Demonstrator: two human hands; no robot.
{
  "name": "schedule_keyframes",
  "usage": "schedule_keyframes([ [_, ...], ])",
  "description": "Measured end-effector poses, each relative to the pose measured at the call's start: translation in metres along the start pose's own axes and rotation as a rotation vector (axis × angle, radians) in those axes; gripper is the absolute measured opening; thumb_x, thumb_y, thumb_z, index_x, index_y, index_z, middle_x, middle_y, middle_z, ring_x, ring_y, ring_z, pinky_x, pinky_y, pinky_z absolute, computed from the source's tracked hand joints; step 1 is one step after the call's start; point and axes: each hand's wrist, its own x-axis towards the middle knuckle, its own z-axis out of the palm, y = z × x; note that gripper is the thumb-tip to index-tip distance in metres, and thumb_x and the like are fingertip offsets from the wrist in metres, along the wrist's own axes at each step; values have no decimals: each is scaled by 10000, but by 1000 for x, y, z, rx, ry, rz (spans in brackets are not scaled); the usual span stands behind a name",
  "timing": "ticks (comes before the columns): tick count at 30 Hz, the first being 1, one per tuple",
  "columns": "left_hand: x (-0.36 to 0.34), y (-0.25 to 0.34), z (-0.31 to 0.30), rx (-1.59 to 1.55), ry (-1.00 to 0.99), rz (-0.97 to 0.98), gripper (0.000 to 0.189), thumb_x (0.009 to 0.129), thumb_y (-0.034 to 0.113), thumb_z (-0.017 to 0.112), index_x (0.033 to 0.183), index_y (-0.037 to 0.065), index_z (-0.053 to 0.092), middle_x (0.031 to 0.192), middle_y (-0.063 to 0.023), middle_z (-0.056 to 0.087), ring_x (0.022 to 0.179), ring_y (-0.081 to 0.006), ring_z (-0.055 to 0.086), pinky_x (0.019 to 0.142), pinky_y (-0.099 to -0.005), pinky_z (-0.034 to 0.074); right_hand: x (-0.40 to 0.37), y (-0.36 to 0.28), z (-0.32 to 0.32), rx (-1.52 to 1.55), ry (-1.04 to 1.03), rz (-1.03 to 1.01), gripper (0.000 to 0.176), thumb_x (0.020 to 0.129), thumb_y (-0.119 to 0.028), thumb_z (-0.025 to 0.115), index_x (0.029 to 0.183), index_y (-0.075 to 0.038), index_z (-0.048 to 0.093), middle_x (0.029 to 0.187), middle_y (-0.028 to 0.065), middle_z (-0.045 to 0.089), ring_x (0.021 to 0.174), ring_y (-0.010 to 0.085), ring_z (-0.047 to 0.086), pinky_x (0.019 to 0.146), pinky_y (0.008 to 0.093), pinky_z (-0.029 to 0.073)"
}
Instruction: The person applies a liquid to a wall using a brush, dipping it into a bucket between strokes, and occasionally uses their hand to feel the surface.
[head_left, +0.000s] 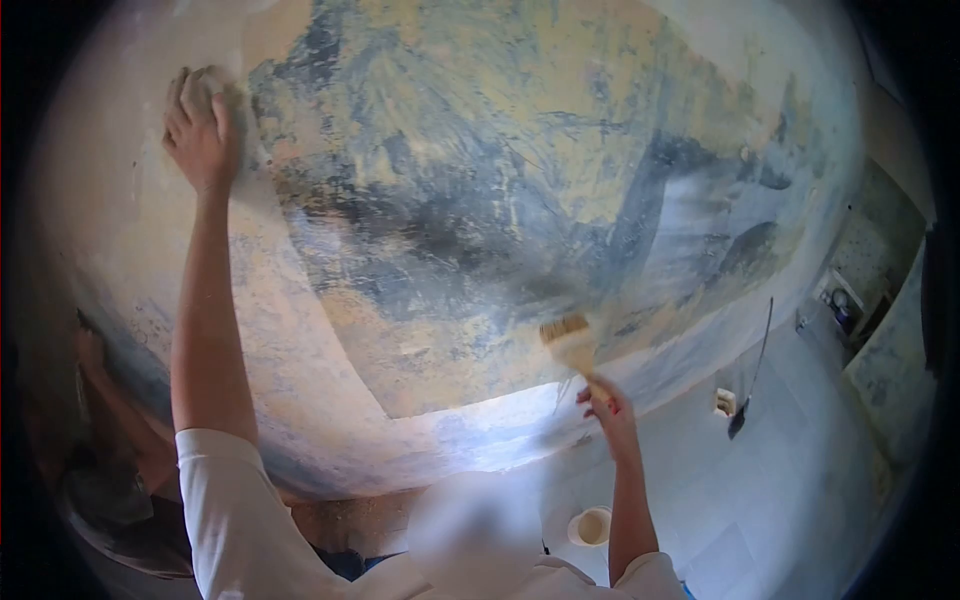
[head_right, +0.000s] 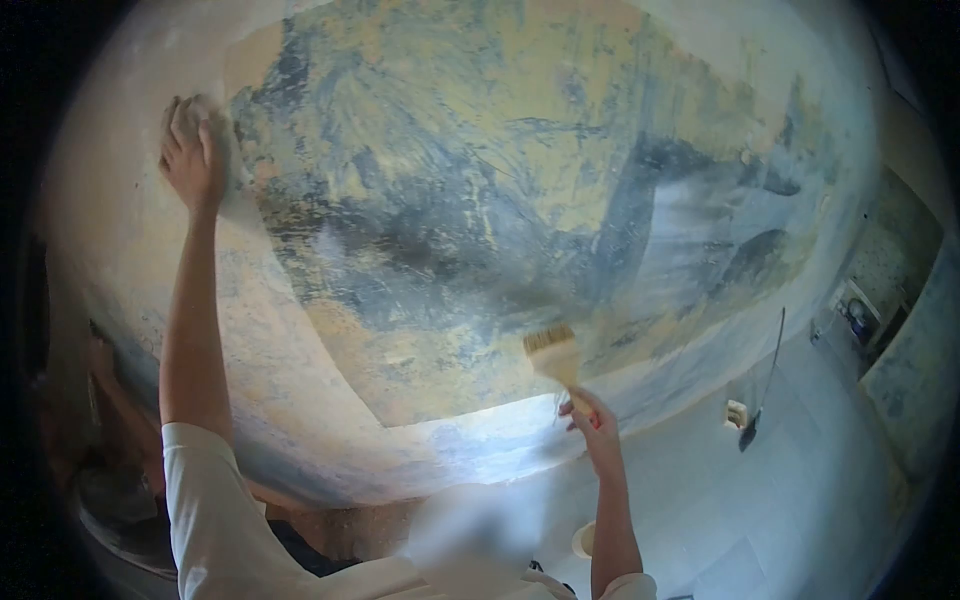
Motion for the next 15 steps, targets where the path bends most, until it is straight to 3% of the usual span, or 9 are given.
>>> schedule_keyframes([
  [2,-2,-2,0,2,-4,-7,464,970,364,442,1403,195,456,1491,-5,413,1382,-214,358,1092,-432,258,15,-45,24,4,-143,-331,259,960,-157,566,1164,-4,614,915,73,632,847,178,617,746,301,493],
  [3,-1,-3,0,19,-4,-3,464,970,364,442,1403,195,456,1491,-5,413,1382,-214,358,1092,-432,258,16,-64,36,8,-160,-329,259,960,-157,566,1164,-4,614,915,73,632,847,178,617,746,301,493],
  [5,-2,-1,-1,-9,6,-2,462,966,357,443,1398,194,454,1484,-7,420,1383,-213,359,1093,-433,256,18,-91,54,118,75,-684,181,951,-151,569,1037,7,595,895,82,620,836,183,594,757,321,486],
  [6,-2,-1,-1,-12,7,1,461,963,353,441,1395,195,454,1477,-12,427,1386,-213,358,1095,-433,254,22,-93,59,115,59,-685,181,951,-151,569,1037,7,595,895,82,620,836,183,594,757,321,486],
  [8,0,0,-3,-40,14,-17,456,962,347,443,1393,198,455,1474,-17,430,1386,-213,356,1096,-432,252,32,-95,66,49,305,-1137,178,947,-137,559,1038,16,556,902,69,579,786,145,548,731,280,462],
  [9,-2,1,-4,-84,9,-28,452,961,340,444,1391,201,456,1472,-22,433,1387,-212,354,1097,-432,251,31,-85,72,39,287,-1127,178,947,-137,559,1038,16,556,902,69,579,786,145,548,731,280,462],
  [11,-2,3,-5,-85,-3,-50,481,966,397,406,1407,209,450,1474,-37,431,1379,-241,359,1096,-443,248,26,-46,87,-259,380,-875,117,954,-104,567,1018,-7,559,887,44,571,765,104,515,687,251,439],
  [13,-2,7,-9,-94,-5,-20,492,981,407,382,1412,178,444,1480,-27,425,1371,-241,372,1090,-432,257,17,3,93,-265,42,-464,104,932,-85,611,996,-9,581,883,21,593,780,98,543,715,253,448],
  [15,-3,-15,8,-50,-11,-29,507,978,430,374,1417,185,442,1478,-27,430,1372,-245,370,1091,-437,254,5,44,104,-148,-70,-118,137,940,-119,621,1030,-22,588,908,28,606,769,75,550,672,235,453],
])
